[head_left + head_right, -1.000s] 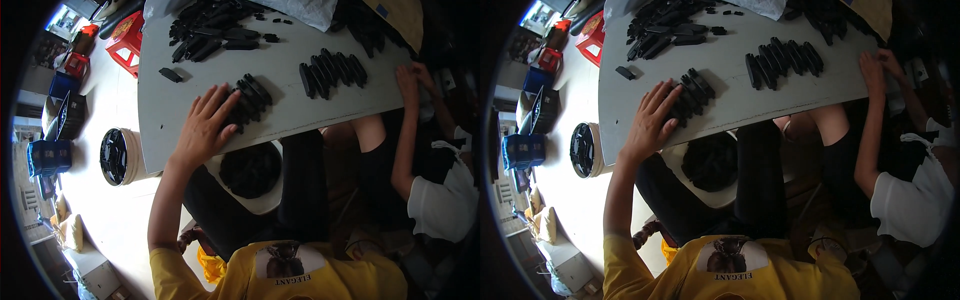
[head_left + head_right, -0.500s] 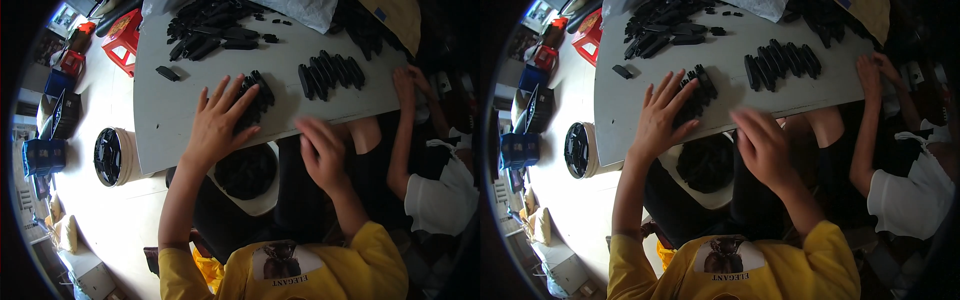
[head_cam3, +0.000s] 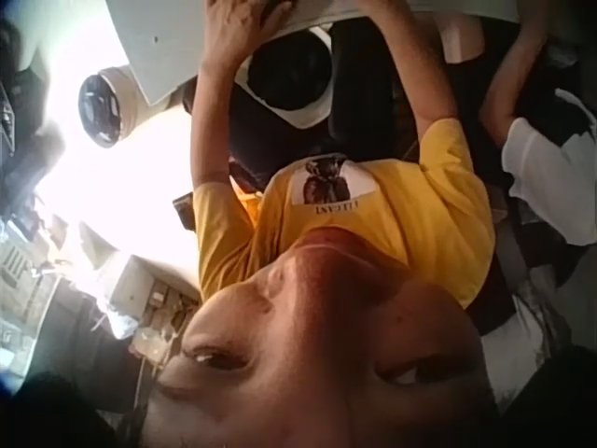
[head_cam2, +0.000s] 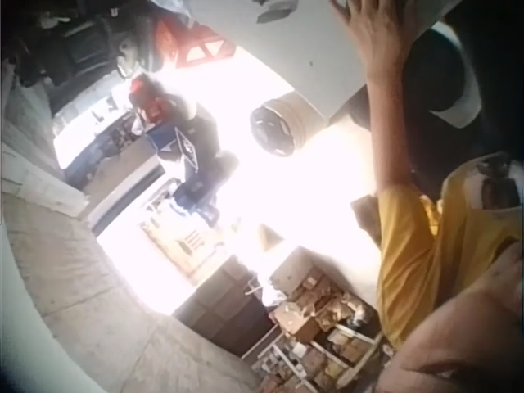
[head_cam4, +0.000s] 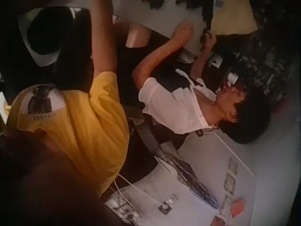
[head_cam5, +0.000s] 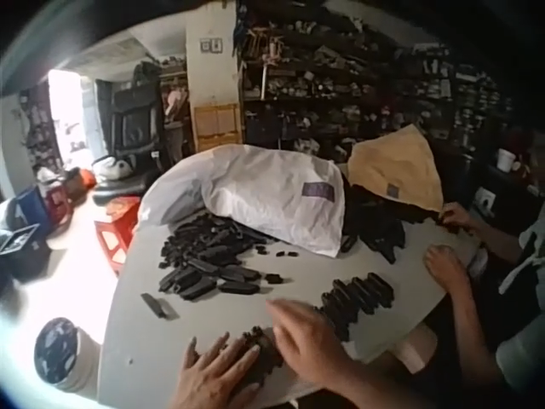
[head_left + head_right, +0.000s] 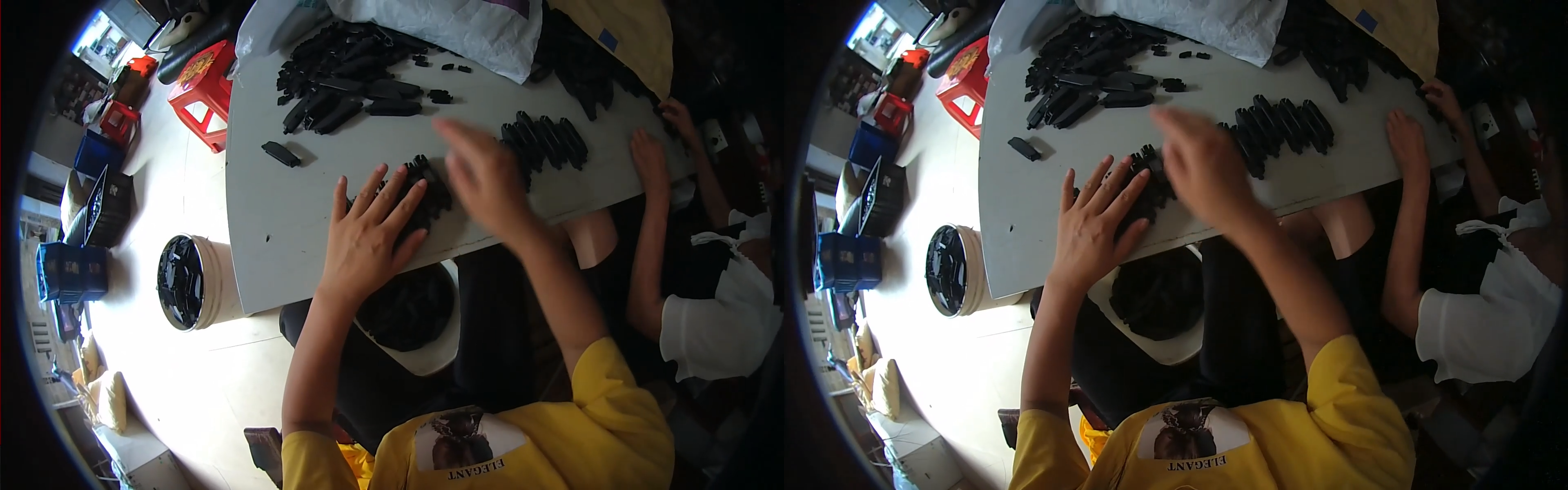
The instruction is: Manually assembling small black plastic components on a white worktable.
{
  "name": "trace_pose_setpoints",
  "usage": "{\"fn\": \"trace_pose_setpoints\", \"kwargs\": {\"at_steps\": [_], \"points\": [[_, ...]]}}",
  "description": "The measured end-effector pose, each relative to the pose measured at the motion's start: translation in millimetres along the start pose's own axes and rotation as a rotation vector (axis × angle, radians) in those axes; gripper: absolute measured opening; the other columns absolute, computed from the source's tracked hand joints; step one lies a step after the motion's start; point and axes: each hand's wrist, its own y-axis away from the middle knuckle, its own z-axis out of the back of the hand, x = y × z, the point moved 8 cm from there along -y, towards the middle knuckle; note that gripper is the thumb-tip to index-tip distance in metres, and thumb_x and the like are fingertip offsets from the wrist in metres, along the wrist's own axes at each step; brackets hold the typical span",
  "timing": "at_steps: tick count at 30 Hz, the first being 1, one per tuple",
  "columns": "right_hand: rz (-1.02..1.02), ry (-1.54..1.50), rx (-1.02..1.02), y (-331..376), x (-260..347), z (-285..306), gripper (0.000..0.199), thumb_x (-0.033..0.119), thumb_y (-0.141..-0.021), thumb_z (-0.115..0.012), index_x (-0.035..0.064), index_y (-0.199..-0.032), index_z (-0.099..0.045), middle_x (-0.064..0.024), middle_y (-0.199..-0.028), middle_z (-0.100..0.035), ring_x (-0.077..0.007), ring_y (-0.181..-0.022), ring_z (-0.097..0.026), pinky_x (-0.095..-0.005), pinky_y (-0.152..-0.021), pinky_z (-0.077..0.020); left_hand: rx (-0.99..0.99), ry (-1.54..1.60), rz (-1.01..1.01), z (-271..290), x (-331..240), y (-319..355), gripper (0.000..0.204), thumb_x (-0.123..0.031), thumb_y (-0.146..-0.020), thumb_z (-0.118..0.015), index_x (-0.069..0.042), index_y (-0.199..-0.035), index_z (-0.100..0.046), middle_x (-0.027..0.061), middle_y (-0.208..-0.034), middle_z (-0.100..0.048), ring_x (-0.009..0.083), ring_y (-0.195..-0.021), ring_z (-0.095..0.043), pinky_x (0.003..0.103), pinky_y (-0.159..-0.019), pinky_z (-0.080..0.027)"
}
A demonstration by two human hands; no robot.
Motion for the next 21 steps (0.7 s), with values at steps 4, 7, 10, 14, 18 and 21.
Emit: {"fn": "trace_pose_setpoints", "kwargs": {"at_steps": [4,7,10,14,18,21], "points": [[-0.024,0.318,-0.063,-76,-73,12,0.023,0.003,-0.085,-0.058,0.0069,-0.107,-0.066,-0.0098,-0.104,-0.062,-0.0304,-0.094,-0.062,-0.0402,-0.081,-0.0504,-0.029,-0.019,-0.001,11,-13,5,0.058,-0.037,-0.083,-0.063,-0.022,-0.137,-0.049,0.0041,-0.146,-0.041,0.0248,-0.138,-0.033,0.056,-0.112,-0.017],[-0.056,0.445,-0.027,-104,-110,-10,0.02,0.007,-0.085,-0.06,0.0103,-0.103,-0.068,-0.008,-0.101,-0.059,-0.0301,-0.087,-0.062,-0.0396,-0.078,-0.0507,-0.006,0.057,0.048,7,-22,9,0.06,-0.041,-0.082,-0.063,-0.022,-0.138,-0.048,0.0047,-0.147,-0.04,0.0244,-0.139,-0.033,0.057,-0.111,-0.018],[-0.095,0.716,0.122,-118,-139,-33,0.019,0.009,-0.084,-0.062,0.0107,-0.101,-0.069,-0.0071,-0.103,-0.057,-0.0286,-0.085,-0.062,-0.0397,-0.076,-0.0511,0.031,0.017,-0.063,-3,-33,9,0.061,-0.045,-0.084,-0.061,-0.018,-0.137,-0.048,0.0067,-0.146,-0.04,0.0233,-0.138,-0.033,0.054,-0.11,-0.024],[0.052,0.623,0.103,-118,-126,-26,0.014,0.009,-0.084,-0.064,0.0089,-0.097,-0.069,-0.0065,-0.088,-0.06,-0.0252,-0.077,-0.063,-0.0371,-0.07,-0.0523,0.043,0.041,-0.063,-2,-32,9,0.066,-0.047,-0.085,-0.059,-0.019,-0.142,-0.042,0.0051,-0.147,-0.038,0.0223,-0.138,-0.033,0.053,-0.111,-0.024],[-0.152,-0.128,0.15,-77,-64,-5,0.011,0.003,-0.082,-0.065,0.004,-0.092,-0.069,-0.0067,-0.078,-0.064,-0.0199,-0.069,-0.063,-0.0289,-0.064,-0.0518,0.061,0.039,-0.029,-3,-30,6,0.069,-0.05,-0.085,-0.058,-0.019,-0.144,-0.038,0.0032,-0.15,-0.035,0.0214,-0.139,-0.03,0.054,-0.111,-0.023],[-0.148,-0.26,0.299,-40,-36,-14,0.015,-0.002,-0.077,-0.066,0.0027,-0.091,-0.07,-0.0068,-0.084,-0.065,-0.018,-0.071,-0.064,-0.027,-0.063,-0.0507,0.085,0.015,-0.024,-7,-29,4,0.072,-0.054,-0.086,-0.055,-0.018,-0.145,-0.036,0.0015,-0.151,-0.033,0.021,-0.14,-0.029,0.054,-0.11,-0.023]]}}
